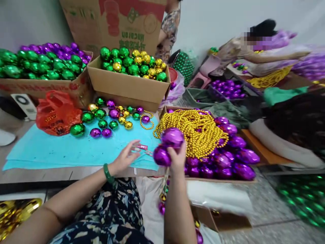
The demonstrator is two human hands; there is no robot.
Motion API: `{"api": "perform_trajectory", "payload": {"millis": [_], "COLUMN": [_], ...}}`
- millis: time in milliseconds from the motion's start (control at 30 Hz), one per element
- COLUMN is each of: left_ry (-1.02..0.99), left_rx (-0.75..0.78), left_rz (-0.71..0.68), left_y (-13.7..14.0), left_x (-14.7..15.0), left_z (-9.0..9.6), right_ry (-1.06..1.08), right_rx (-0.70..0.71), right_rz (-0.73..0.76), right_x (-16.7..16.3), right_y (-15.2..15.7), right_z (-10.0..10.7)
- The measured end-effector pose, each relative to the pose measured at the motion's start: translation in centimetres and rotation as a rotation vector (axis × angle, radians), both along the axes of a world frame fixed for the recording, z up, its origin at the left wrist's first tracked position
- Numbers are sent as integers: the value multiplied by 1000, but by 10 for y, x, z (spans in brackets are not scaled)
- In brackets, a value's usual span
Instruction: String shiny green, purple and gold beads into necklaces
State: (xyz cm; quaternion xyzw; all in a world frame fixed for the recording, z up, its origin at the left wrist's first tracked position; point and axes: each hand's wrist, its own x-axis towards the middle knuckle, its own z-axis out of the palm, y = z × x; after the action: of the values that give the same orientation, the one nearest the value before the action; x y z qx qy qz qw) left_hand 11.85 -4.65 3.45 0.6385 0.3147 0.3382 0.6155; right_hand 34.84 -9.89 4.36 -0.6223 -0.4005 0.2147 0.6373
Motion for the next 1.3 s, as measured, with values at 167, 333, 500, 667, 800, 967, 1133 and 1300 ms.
{"api": "perform_trajectory", "payload": {"millis": [167, 333, 500, 667, 800, 967, 1133, 1300], "left_ry": [-153, -174, -67, 211, 558, 1108, 1318, 1380], "left_rx": [-47, 32, -44, 131, 317, 112, -76, -164], "left_rz": [211, 730, 1113, 972, 1030, 1044, 845, 784], "left_y": [23, 21, 27, 1, -39, -100, -117, -102], "left_x": [-55, -120, -172, -233, -326, -448, -501, -516], "left_z": [15, -20, -51, -38, -24, -31, -54, -67], "right_ry": [197, -220, -1039, -1394, -1385, -1379, -1230, -1076], "right_rx": [-87, -166, -352, -209, 51, 322, 441, 526], "right_rz": [514, 662, 774, 717, 667, 627, 1155, 1735], "right_x": [-110, -214, -303, -334, -340, -353, -419, -500], "right_y": [53, 98, 126, 143, 163, 144, 70, -11], "right_z": [-6, -21, -25, -33, -50, -54, -70, -81]}}
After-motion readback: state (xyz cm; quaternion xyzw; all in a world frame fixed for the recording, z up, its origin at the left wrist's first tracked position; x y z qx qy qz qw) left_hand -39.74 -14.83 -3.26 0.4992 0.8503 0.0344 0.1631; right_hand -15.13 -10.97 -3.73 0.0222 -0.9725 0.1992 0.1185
